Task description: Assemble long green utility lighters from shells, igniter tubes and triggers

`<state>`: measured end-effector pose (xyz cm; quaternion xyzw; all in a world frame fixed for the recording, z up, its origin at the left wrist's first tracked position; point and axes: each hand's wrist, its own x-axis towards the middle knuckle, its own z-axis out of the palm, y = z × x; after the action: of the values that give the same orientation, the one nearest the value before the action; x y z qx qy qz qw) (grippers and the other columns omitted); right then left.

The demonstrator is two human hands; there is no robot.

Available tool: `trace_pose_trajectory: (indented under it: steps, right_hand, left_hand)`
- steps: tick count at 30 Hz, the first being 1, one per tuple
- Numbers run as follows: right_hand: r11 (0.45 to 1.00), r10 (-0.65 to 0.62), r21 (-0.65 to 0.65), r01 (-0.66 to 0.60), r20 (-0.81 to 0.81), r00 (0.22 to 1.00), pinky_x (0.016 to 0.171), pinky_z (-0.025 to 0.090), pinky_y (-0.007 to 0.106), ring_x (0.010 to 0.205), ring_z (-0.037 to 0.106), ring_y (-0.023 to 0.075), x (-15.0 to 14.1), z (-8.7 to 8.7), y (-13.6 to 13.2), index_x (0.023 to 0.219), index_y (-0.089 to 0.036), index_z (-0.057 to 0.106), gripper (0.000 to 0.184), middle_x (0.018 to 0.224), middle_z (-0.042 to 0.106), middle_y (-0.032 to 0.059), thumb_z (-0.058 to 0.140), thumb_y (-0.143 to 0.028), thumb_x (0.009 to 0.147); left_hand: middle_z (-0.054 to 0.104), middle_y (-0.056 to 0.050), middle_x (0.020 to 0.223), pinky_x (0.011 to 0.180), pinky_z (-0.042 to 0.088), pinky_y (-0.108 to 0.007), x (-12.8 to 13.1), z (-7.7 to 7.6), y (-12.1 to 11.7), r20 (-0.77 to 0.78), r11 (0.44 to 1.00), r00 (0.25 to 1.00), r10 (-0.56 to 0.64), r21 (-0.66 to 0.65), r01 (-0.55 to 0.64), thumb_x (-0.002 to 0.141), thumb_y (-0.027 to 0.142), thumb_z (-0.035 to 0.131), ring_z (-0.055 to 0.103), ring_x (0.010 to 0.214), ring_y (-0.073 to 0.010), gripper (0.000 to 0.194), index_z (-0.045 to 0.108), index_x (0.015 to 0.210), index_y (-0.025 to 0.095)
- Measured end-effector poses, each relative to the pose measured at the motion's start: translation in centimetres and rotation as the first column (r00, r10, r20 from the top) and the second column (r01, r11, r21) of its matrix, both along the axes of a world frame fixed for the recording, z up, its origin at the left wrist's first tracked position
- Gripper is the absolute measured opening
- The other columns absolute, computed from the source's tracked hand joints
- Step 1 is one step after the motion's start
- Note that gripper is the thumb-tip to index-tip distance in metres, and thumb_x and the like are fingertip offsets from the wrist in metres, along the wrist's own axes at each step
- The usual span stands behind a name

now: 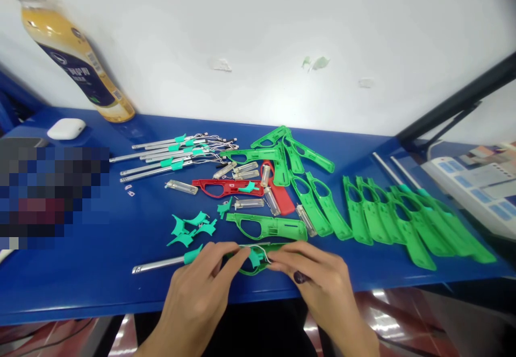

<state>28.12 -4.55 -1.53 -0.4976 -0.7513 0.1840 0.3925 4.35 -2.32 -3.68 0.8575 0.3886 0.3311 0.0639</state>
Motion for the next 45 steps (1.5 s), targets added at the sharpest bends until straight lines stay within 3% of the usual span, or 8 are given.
trace_pose_trajectory:
  steps: [7,13,17,24,32,36,45]
  right_hand:
    - [0.999,-0.041,0.013,0.04,0.025,0.999,0.073,0.06,0.02,0.079,0.075,0.0111,-0.2,-0.3,-0.4,0.107,-0.024,0.075,0.021,0.099,0.076,0.0009,0.065,-0.008,0.099]
    - [0.997,-0.073,0.026,0.074,-0.029,0.997,0.073,0.059,0.018,0.078,0.073,0.0098,-0.8,0.1,-0.5,0.105,-0.023,0.071,0.022,0.096,0.075,-0.0016,0.067,-0.004,0.097]
    - [0.997,-0.071,0.018,0.072,-0.07,0.995,0.074,0.059,0.017,0.079,0.073,0.0097,-1.0,0.3,-0.4,0.104,-0.023,0.071,0.022,0.095,0.076,-0.002,0.069,-0.003,0.095]
    - [0.998,-0.064,0.021,0.067,-0.109,0.992,0.069,0.06,0.019,0.074,0.074,0.0113,-1.2,1.0,-0.3,0.097,-0.022,0.073,0.01,0.089,0.077,-0.0013,0.071,-0.012,0.097]
    - [0.997,-0.072,0.045,0.07,0.047,0.996,0.068,0.058,0.02,0.075,0.074,0.0115,-0.6,0.9,-0.4,0.103,-0.023,0.074,0.009,0.094,0.077,-0.0003,0.07,-0.016,0.099]
    - [0.995,-0.096,0.047,0.091,0.123,0.988,0.07,0.058,0.021,0.075,0.075,0.0118,-0.6,0.2,-0.7,0.106,-0.023,0.073,0.009,0.099,0.077,0.0001,0.066,-0.019,0.102]
    - [0.991,-0.123,0.067,0.114,0.15,0.981,0.076,0.06,0.022,0.078,0.076,0.0127,-0.4,-0.7,-1.5,0.113,-0.023,0.071,0.014,0.101,0.079,-0.0009,0.067,-0.015,0.101]
  left_hand:
    - [0.07,-0.004,0.11,0.075,0.058,-0.024,0.2,0.0,0.1,0.013,0.999,1.0,0.015,-0.045,-0.014,0.098,0.0,0.054,0.066,0.088,-0.0124,0.037,0.069,0.125,0.022]
    - [0.07,-0.002,0.106,0.084,0.059,-0.026,0.8,0.4,0.1,0.059,0.996,0.998,0.034,-0.079,-0.029,0.101,0.004,0.053,0.068,0.09,-0.0124,0.029,0.071,0.116,0.022]
    - [0.071,-0.003,0.104,0.079,0.058,-0.025,1.1,0.5,0.0,0.095,0.995,0.994,0.051,-0.087,-0.043,0.101,0.003,0.052,0.067,0.089,-0.0125,0.028,0.069,0.115,0.021]
    - [0.07,-0.003,0.107,0.084,0.056,-0.027,0.9,0.2,-0.1,0.119,0.997,0.991,0.06,-0.053,-0.054,0.098,-0.001,0.055,0.066,0.091,-0.0124,0.032,0.069,0.116,0.021]
    - [0.069,-0.004,0.114,0.083,0.055,-0.028,0.7,0.3,0.3,-0.002,0.999,1.0,0.016,-0.032,-0.016,0.096,-0.006,0.052,0.065,0.099,-0.0153,0.042,0.067,0.125,0.02]
    - [0.068,-0.005,0.117,0.072,0.051,-0.025,0.9,0.3,0.5,-0.021,1.0,1.0,0.005,-0.014,-0.005,0.095,-0.008,0.049,0.063,0.102,-0.0166,0.044,0.066,0.126,0.019]
    - [0.066,-0.005,0.12,0.06,0.041,-0.024,0.8,0.1,0.5,-0.014,0.999,0.999,-0.03,-0.028,0.029,0.093,-0.011,0.048,0.059,0.101,-0.0151,0.052,0.065,0.13,0.021]
